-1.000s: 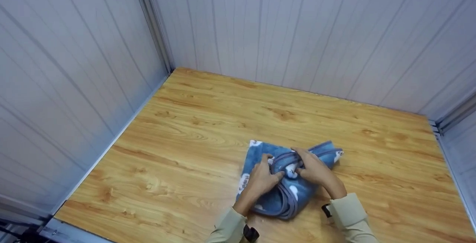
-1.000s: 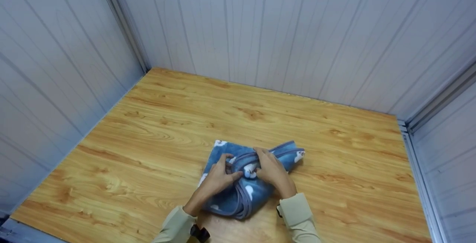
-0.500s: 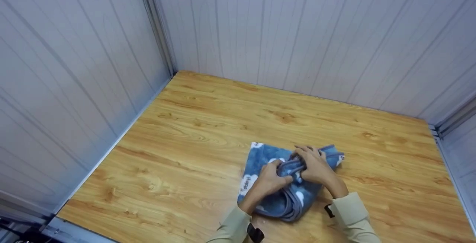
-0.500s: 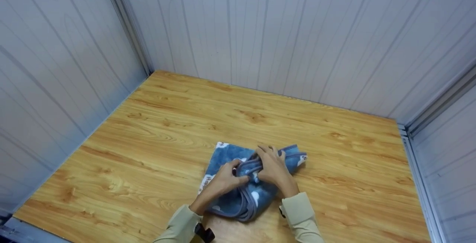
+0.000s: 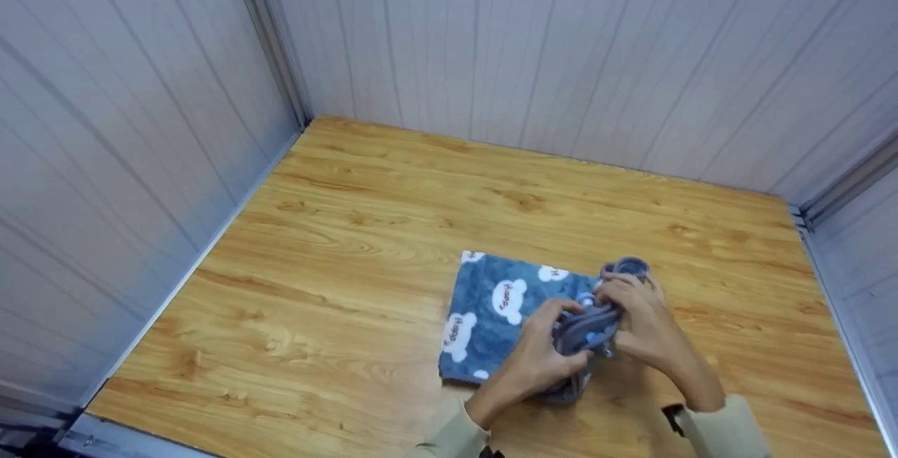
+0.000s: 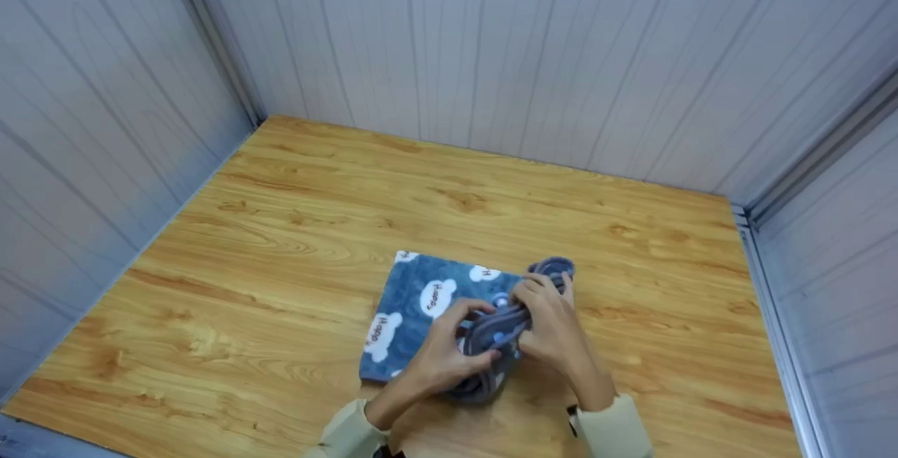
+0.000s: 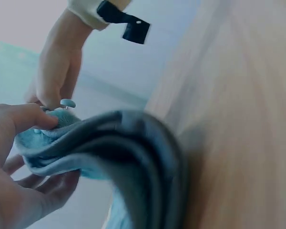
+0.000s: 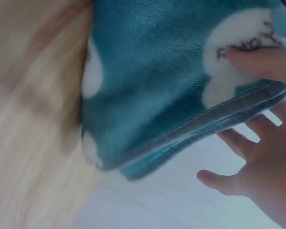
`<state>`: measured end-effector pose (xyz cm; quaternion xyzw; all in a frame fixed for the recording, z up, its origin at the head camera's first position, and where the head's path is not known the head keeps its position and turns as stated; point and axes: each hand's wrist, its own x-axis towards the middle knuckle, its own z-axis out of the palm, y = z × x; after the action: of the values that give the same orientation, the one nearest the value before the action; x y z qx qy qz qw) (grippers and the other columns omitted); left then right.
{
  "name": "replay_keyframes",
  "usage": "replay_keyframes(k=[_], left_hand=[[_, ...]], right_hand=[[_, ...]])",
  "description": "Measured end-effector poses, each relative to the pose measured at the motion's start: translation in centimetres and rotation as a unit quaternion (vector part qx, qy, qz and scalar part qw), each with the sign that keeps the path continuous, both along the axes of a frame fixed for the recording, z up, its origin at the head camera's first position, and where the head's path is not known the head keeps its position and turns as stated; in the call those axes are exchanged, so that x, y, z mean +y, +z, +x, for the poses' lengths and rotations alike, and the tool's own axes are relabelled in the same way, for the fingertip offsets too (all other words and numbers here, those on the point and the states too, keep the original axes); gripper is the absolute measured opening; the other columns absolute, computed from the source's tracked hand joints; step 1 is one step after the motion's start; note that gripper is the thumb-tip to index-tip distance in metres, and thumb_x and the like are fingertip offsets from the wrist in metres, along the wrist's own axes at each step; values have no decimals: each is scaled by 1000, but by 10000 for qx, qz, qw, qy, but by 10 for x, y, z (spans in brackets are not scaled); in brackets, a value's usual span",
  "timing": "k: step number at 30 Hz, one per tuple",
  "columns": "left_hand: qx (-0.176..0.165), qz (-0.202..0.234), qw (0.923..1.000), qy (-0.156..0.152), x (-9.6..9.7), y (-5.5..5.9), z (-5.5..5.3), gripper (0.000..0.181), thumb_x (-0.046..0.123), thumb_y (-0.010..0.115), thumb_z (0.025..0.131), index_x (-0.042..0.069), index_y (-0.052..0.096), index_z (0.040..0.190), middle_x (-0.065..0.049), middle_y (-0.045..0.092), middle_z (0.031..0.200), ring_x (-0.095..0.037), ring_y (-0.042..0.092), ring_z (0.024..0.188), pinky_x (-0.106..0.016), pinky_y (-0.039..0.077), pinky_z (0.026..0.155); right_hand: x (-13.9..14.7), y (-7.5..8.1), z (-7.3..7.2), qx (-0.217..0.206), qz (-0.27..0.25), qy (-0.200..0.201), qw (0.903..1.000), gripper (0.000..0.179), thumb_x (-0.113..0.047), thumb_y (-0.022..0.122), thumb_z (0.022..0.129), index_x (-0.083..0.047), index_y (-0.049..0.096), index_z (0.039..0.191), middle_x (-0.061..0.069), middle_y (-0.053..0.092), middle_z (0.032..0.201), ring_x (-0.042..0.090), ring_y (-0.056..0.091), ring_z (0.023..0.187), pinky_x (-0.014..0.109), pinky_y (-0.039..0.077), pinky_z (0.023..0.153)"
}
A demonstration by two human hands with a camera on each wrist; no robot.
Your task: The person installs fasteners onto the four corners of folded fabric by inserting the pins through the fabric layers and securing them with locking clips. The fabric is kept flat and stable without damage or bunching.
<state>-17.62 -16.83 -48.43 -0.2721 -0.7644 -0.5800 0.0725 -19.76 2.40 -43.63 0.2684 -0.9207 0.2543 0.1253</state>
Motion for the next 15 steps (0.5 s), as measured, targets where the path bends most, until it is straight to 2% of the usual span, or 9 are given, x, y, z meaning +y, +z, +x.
replay_keyframes(k=[3,5,7,10,15], left_hand=[[744,-267,9967,-209,12,-5,11,55,9,80,68,11,55,116,-1,55,113,-7,52,104,-20,43,89],[943,-472,9935,-430,19,-10,19,55,8,81,67,10,55,116,-2,54,115,-7,51,107,-18,40,92],[1002,-696,9900,-713,25,-15,26,54,8,81,69,9,55,117,-2,52,117,-7,50,109,-15,38,93],[1046,-1147,9816,-1115,30,-19,33,52,12,79,75,8,55,120,-2,52,118,-6,50,110,-12,36,93],[1160,-1917,9585,-1761,37,-20,37,44,13,72,82,10,56,122,0,55,118,-3,51,109,-9,36,90]], right_hand=[[13,-3,21,476,-106,-69,9988,40,12,71,54,-16,61,81,-3,66,86,35,57,107,74,16,92],[22,-10,35,683,-63,-181,9975,42,15,69,52,-16,59,78,-3,65,84,33,59,100,73,19,90],[31,-19,49,682,54,-349,9970,43,18,64,51,-15,60,79,-2,66,85,31,59,97,73,22,89],[42,-32,71,265,374,-694,9965,50,22,56,56,-13,64,91,-1,66,88,27,59,92,71,25,88],[50,-40,97,-738,1028,-1090,9860,65,22,48,68,-13,62,122,4,64,98,29,57,94,66,28,87]])
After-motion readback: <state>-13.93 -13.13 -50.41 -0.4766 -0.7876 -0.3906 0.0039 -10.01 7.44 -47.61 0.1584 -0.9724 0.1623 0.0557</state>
